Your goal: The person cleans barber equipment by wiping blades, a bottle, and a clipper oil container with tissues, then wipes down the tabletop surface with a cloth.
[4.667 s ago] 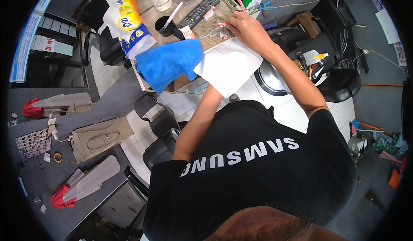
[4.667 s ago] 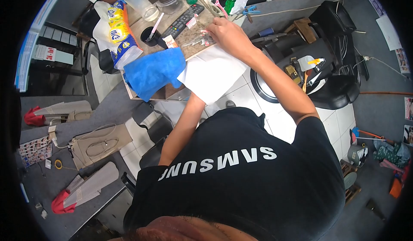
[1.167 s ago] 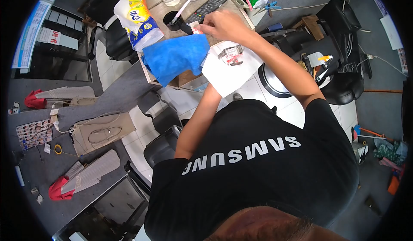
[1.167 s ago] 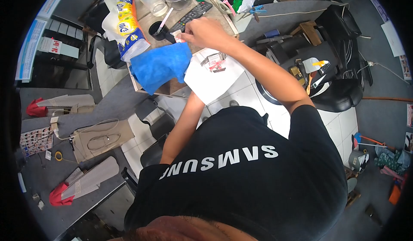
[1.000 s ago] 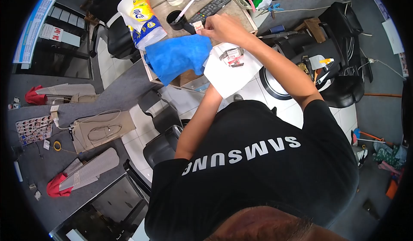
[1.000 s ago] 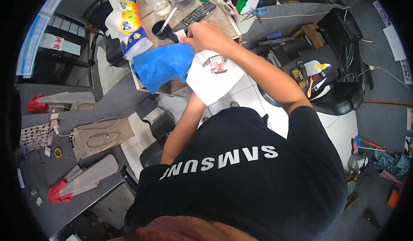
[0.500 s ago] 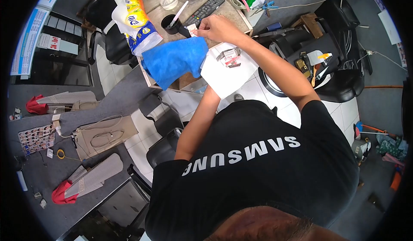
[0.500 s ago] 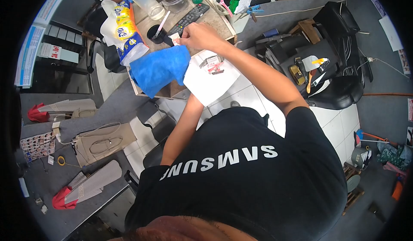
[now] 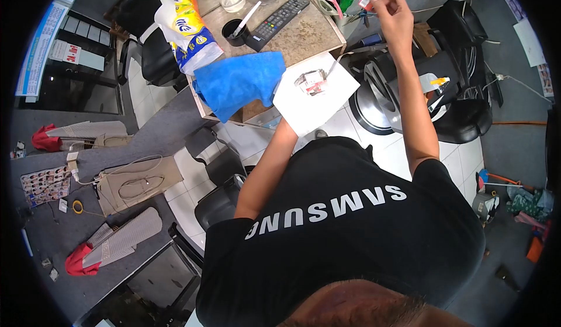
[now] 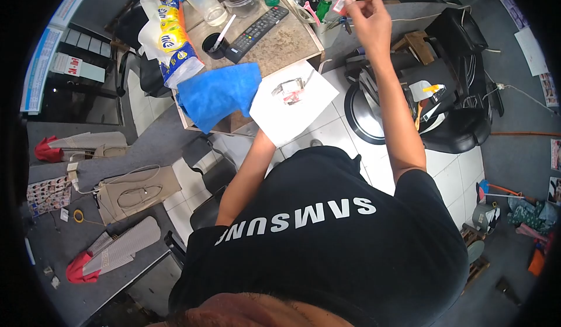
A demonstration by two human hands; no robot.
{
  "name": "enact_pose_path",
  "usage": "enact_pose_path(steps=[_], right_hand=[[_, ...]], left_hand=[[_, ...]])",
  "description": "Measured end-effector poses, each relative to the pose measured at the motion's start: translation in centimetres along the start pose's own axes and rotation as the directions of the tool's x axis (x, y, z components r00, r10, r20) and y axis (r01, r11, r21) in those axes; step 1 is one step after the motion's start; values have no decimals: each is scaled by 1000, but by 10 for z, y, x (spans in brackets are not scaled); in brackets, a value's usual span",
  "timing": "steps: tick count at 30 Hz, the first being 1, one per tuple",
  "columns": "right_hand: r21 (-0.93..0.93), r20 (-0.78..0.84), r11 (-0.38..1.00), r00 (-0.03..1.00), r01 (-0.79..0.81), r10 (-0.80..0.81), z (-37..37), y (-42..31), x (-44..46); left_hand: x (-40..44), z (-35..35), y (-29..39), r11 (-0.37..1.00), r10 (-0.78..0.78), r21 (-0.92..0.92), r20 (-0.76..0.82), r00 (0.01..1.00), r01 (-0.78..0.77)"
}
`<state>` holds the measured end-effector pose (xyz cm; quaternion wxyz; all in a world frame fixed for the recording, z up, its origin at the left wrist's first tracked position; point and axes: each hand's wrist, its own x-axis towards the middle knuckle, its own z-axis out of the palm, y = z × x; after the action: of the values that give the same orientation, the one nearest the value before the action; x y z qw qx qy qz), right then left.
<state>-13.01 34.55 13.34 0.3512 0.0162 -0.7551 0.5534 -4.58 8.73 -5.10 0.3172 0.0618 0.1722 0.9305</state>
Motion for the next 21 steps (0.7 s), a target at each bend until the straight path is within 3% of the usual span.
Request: enact_pose_path(steps=[1, 4, 7, 9, 12, 15, 16, 18, 20, 21], right_hand=[[-59, -18, 998, 1000, 20, -21, -4, 11, 8], [-186, 36, 977, 994, 106, -101, 2, 26, 18], [-441, 106, 879, 983, 182, -151, 9, 30, 13], [-554, 212, 785, 959, 278, -190, 13, 37, 12], [-617, 180, 711, 940, 337, -289, 13, 43, 6], [-577, -5, 735, 899, 355, -438, -3, 13, -13], [-502, -48, 819, 936, 279, -348, -6, 10, -28], [-334, -111, 937, 983, 102, -147, -11, 16, -75], [-114, 16, 978, 984, -177, 180, -8, 41, -136], [-98, 87, 973, 972, -209, 217, -4, 60, -168]], left_hand=[[-1, 9, 3, 994, 21, 109, -41, 999, -16], [-1, 11, 2, 996, -14, 84, -27, 1000, 16], [0, 14, 5, 964, -102, -244, 35, 994, 107], [-2, 17, 5, 976, -96, -198, 1, 995, 94], [-6, 21, 4, 984, -99, -151, -55, 994, 90], [-10, 52, 14, 965, -155, -233, -126, 980, 123], [-11, 60, 16, 950, -184, -282, -149, 972, 136], [-8, 57, 13, 856, -254, -469, -18, 967, 217], [-4, 52, 7, 854, -256, -474, -24, 966, 215], [-3, 49, 4, 876, -241, -442, -51, 969, 194]])
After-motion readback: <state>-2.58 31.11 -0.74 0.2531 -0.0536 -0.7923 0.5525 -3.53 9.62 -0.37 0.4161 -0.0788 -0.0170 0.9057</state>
